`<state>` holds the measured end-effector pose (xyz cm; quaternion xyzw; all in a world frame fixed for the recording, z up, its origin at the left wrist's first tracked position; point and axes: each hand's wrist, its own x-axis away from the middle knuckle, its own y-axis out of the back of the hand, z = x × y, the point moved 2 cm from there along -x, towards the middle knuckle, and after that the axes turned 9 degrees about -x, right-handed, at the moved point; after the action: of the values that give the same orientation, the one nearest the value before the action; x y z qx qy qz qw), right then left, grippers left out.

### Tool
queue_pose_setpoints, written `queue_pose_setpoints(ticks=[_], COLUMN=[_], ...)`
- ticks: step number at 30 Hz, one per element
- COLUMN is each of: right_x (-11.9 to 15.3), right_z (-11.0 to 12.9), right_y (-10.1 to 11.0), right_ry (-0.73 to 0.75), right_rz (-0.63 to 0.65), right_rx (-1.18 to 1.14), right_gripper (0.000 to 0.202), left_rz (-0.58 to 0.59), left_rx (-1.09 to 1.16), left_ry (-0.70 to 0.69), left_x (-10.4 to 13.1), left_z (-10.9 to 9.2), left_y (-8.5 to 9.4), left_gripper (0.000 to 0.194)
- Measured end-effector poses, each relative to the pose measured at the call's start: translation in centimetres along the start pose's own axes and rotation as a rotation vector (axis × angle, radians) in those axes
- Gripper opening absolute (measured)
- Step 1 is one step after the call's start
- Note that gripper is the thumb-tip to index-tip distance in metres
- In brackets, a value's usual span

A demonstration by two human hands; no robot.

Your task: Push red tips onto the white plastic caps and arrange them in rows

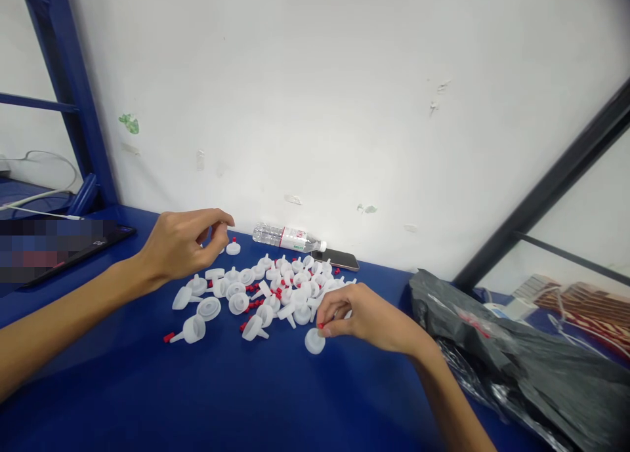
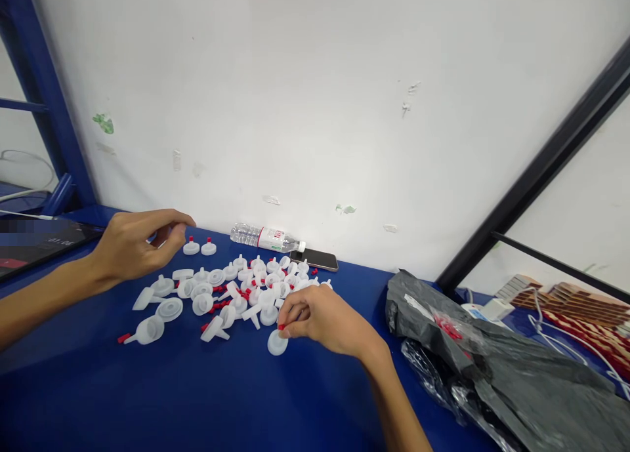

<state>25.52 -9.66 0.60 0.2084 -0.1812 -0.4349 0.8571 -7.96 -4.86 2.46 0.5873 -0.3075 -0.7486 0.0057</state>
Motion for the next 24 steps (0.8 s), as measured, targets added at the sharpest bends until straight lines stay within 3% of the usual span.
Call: queue_pose_setpoints(ticks=[9,18,24], right_x=[-1.0,-1.5,-1.8], right_z=[-0.1,-0.9,-1.1], right_y=[-0.6,-1.0,-1.3], right_ry=[0.008,-0.027,-0.058], right_rz=[0.059,0.11,0.114], right_rx=[-0.152,-0.231,-0.265], right_gripper=[0.032,0.04,0.043], left_rz=[0.005,0.065,0.047], left_rx=[0.067,0.123,0.215], left_ry=[-0.025,-0.042,-0.195], left_x=[0.2,0.6,1.5], left_z=[-0.5,-1.5,-3.5], left_y=[-0.2,-0.3,-0.5], left_gripper=[0.018,0.017,0.018])
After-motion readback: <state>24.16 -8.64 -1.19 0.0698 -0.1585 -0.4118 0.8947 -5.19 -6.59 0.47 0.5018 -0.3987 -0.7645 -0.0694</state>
